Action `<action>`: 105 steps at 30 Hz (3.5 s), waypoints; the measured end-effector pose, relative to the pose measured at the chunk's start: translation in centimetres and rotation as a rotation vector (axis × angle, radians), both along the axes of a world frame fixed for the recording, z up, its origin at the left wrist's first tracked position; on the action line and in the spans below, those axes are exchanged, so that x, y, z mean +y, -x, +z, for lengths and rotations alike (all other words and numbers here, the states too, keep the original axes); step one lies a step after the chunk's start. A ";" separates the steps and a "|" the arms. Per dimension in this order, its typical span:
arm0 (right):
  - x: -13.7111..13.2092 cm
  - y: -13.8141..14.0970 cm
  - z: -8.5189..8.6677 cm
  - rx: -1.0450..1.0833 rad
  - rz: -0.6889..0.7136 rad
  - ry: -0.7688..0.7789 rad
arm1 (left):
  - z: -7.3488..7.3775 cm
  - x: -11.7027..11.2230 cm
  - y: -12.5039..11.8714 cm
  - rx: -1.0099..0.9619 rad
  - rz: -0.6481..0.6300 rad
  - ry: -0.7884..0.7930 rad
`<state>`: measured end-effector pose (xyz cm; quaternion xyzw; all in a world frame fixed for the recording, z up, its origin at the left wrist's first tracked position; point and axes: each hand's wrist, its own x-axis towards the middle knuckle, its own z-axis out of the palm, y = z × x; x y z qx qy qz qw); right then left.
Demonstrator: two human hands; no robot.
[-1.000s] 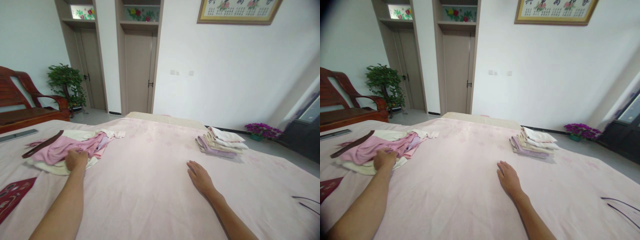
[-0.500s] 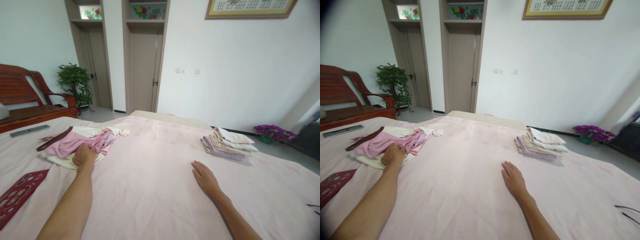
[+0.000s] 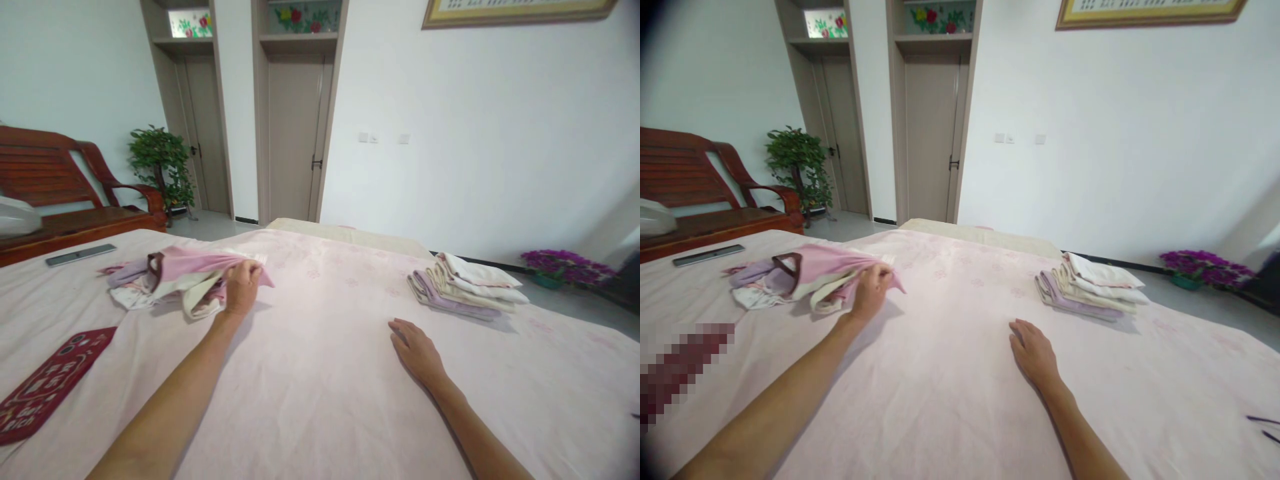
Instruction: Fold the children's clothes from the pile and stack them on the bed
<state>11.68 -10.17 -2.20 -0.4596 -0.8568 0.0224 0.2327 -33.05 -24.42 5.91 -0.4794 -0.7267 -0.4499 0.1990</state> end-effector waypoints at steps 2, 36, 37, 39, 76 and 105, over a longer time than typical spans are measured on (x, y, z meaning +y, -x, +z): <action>0.2 -0.1 -0.1 0.022 -0.002 0.008 | 0.2 0.2 -5.7 0.042 -0.318 -0.001; -1.0 0.2 0.9 0.061 -0.108 0.017 | -5.3 -0.2 -13.1 0.263 -0.283 0.354; -1.1 0.2 0.9 0.058 -0.110 0.020 | -5.3 -0.2 -13.1 0.265 -0.282 0.355; -1.2 0.2 1.1 0.054 -0.117 0.032 | -5.3 -0.2 -13.0 0.269 -0.279 0.356; -2.0 0.8 1.5 0.106 -0.214 0.034 | -5.6 0.3 -12.4 0.172 0.051 0.531; -4.8 1.6 2.4 0.417 0.242 -0.028 | -3.5 -3.7 -23.2 0.269 -1.261 0.006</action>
